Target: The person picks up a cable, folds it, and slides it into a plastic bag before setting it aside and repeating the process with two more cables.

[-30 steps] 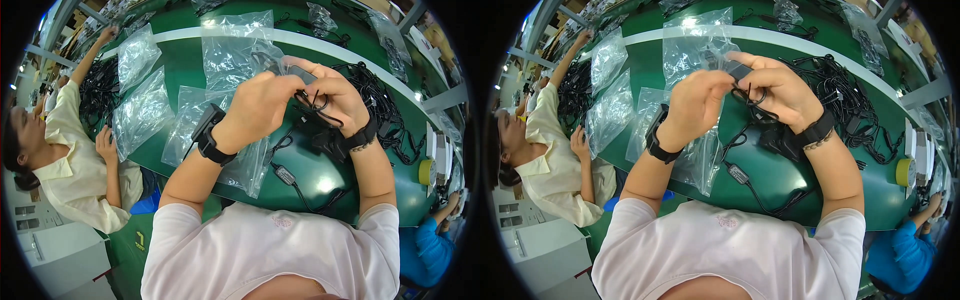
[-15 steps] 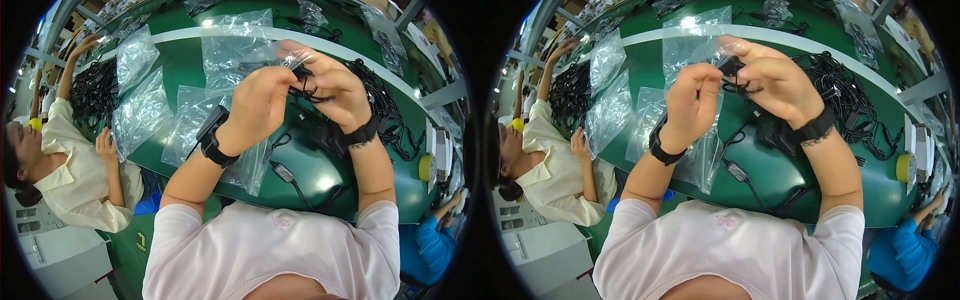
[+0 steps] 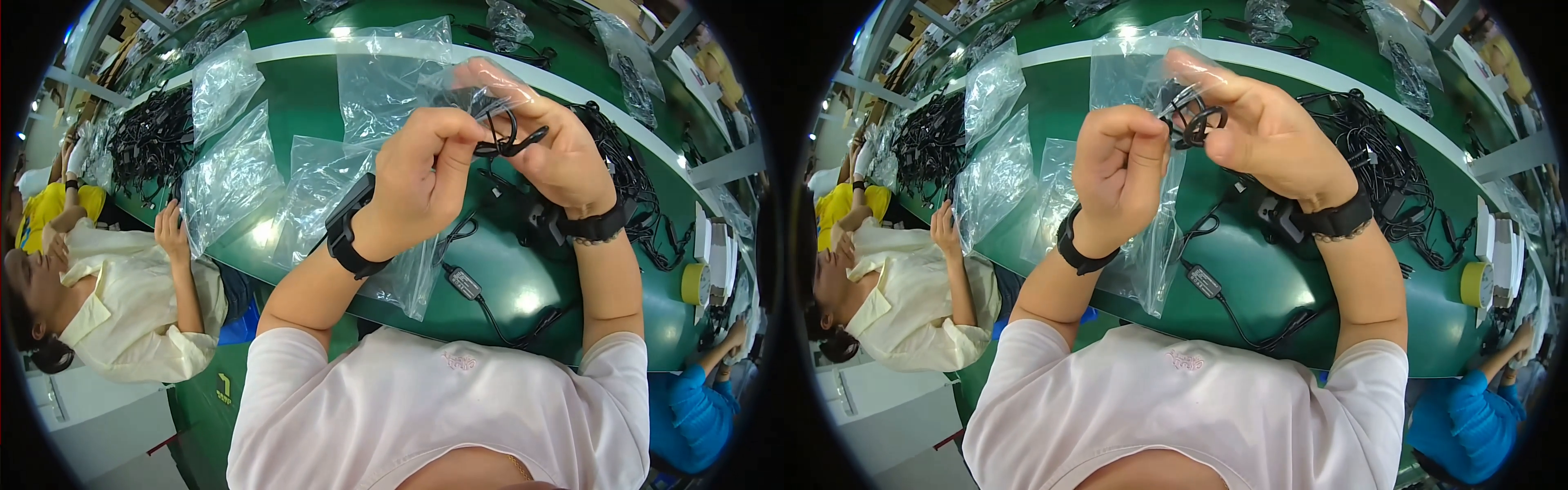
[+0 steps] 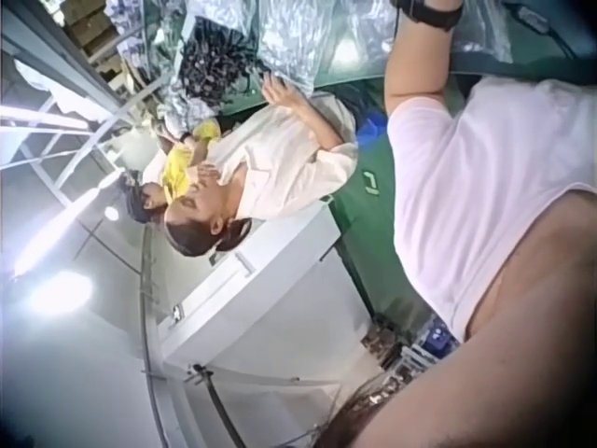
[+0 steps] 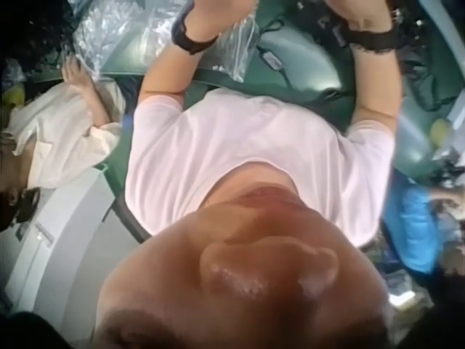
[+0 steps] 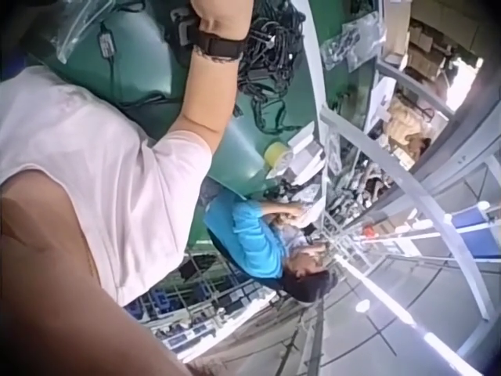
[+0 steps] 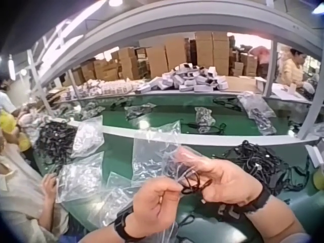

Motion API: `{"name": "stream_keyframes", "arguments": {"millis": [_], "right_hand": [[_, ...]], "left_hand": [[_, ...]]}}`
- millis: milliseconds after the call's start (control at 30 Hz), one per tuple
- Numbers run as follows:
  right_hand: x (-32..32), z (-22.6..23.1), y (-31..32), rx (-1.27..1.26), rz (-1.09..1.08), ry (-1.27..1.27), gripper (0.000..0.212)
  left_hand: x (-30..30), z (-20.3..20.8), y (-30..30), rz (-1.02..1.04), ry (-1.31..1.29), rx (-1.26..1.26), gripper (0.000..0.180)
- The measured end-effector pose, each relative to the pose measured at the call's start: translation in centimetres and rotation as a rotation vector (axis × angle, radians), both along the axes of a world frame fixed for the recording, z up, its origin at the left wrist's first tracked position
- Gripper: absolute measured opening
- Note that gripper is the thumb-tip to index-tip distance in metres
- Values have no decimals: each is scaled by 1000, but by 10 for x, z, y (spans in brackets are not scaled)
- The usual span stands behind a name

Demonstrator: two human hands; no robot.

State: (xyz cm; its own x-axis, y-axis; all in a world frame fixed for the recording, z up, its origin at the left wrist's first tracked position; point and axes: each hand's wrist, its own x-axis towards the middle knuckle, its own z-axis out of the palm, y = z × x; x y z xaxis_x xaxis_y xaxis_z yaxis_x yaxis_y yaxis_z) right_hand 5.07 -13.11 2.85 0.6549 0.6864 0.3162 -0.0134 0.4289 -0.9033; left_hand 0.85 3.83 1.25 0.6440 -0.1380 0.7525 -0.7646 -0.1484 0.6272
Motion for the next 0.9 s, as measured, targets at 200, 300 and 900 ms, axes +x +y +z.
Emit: {"name": "stream_keyframes", "arguments": {"millis": [200, 300, 900], "right_hand": [[2, -7, 1, -1, -59, -14, 47], [1, -7, 8, -411, -578, -744, 33], [-18, 32, 18, -576, -730, -1090, 70]], "left_hand": [[0, -1, -1, 39, 21, 11, 14], [-1, -3, 0, 75, -22, 37, 16], [2, 3, 7, 219, 35, -115, 13]]}}
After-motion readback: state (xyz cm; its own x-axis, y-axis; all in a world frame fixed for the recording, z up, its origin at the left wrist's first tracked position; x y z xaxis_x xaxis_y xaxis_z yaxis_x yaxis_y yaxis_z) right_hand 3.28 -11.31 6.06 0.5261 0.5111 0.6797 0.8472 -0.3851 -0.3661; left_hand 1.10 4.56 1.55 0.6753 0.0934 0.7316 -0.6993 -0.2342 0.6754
